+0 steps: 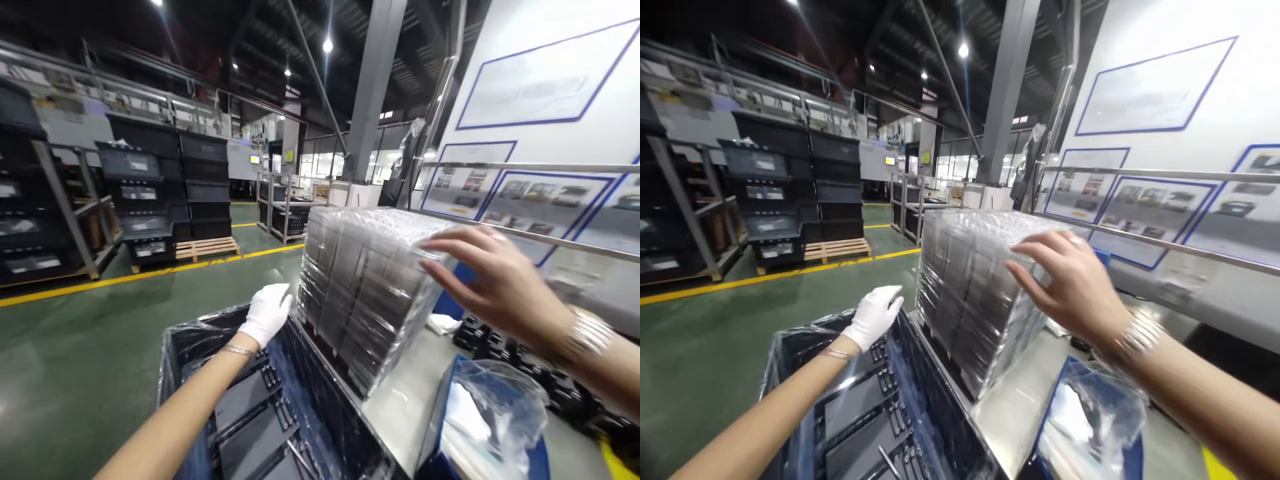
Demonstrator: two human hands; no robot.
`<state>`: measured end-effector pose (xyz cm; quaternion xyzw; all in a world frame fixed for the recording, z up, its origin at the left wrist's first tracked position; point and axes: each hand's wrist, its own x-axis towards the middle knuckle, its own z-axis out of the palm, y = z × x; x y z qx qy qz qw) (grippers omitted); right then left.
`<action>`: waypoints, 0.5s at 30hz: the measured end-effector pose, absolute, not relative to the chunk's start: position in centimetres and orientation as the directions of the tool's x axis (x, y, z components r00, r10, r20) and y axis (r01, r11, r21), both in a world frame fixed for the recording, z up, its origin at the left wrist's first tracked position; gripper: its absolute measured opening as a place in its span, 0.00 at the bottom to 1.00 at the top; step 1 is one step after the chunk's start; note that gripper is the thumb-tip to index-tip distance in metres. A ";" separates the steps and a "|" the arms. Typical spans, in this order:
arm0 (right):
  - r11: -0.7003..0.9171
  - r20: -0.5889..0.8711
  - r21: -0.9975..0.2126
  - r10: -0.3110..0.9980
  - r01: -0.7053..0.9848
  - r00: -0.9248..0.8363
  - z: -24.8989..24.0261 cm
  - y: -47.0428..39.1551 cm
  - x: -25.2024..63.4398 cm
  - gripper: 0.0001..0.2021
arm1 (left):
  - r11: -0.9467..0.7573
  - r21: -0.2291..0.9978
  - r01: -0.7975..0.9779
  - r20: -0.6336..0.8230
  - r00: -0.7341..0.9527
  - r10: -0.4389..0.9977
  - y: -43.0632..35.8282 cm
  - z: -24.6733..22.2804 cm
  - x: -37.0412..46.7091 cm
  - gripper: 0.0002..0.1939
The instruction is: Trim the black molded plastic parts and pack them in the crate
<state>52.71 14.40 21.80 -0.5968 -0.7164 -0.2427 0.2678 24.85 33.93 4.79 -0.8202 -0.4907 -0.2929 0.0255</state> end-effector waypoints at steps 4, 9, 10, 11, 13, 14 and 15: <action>0.028 0.390 -0.119 0.921 0.992 0.021 25.2 19.7 52.1 0.15 | -0.748 0.112 0.654 0.774 0.414 0.478 30.7 7.6 27.9 0.18; -0.134 0.135 -0.189 0.978 0.973 0.161 26.0 20.9 52.6 0.16 | -0.867 -0.049 0.496 0.925 0.350 0.148 27.9 9.6 31.6 0.18; -0.157 0.118 -0.185 0.976 0.970 0.180 26.1 20.9 52.6 0.16 | -0.876 -0.064 0.478 0.936 0.333 0.113 27.5 10.2 32.4 0.18; -0.176 0.107 -0.179 0.975 0.968 0.197 26.1 20.9 52.5 0.16 | -0.883 -0.074 0.464 0.944 0.319 0.088 27.2 10.8 33.3 0.18; -0.203 0.088 -0.167 0.972 0.965 0.220 26.2 20.9 52.3 0.16 | -0.892 -0.079 0.446 0.954 0.293 0.062 26.8 12.0 34.9 0.17; -0.211 0.081 -0.161 0.971 0.964 0.226 26.2 20.9 52.1 0.16 | -0.894 -0.077 0.442 0.958 0.281 0.057 26.8 12.5 35.7 0.16; -0.217 0.077 -0.154 0.970 0.964 0.231 26.1 20.9 52.0 0.16 | -0.894 -0.070 0.443 0.962 0.268 0.057 26.8 12.8 36.4 0.16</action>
